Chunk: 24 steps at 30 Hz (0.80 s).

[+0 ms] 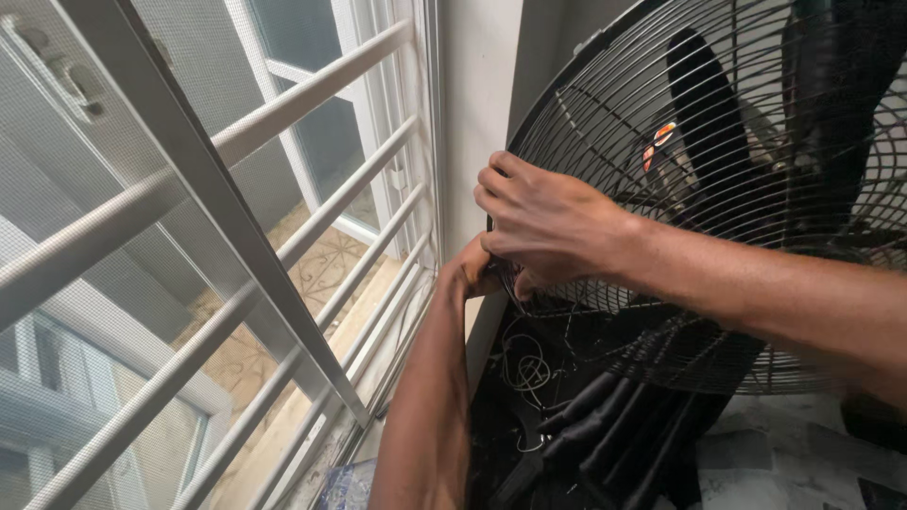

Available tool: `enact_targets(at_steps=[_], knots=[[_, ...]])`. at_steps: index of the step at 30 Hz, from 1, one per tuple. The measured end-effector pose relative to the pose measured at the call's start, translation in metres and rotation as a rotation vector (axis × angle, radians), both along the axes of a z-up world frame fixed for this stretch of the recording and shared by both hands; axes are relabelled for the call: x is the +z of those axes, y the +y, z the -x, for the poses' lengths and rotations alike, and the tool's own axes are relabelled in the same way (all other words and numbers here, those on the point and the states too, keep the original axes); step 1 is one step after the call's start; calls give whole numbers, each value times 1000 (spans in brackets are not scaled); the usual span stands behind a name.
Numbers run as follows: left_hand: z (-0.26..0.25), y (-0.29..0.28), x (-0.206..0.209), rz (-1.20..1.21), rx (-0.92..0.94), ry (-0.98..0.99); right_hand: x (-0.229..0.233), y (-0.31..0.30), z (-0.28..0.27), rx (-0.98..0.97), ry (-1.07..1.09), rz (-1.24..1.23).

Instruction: The person uses a wrench to tighten the central hub of a standing fan, then picks up the front wire cage and aligns it with the fan head. They rotate and press the cage into place, securing it to the fan body.

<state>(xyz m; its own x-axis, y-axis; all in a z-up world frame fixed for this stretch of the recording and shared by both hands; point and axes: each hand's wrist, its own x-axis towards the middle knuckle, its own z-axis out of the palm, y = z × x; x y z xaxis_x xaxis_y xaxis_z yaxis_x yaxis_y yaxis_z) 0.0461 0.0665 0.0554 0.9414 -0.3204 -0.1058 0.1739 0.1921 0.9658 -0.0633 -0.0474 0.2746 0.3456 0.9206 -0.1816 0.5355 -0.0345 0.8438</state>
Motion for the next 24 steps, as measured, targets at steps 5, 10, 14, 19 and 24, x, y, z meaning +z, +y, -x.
enact_targets(at_steps=[5,10,14,19,24], knots=[[7,-1,4,143,59,1,-4,3,-10,114,-57,-27],[15,-11,0,260,163,2,-10,0,-15,189,-78,-89],[12,-22,-4,338,264,-8,-15,-1,-18,146,-49,-101],[10,-29,-11,403,321,-6,-20,-2,-25,257,-67,-209],[10,-30,-10,435,350,-13,-19,-4,-26,262,-115,-174]])
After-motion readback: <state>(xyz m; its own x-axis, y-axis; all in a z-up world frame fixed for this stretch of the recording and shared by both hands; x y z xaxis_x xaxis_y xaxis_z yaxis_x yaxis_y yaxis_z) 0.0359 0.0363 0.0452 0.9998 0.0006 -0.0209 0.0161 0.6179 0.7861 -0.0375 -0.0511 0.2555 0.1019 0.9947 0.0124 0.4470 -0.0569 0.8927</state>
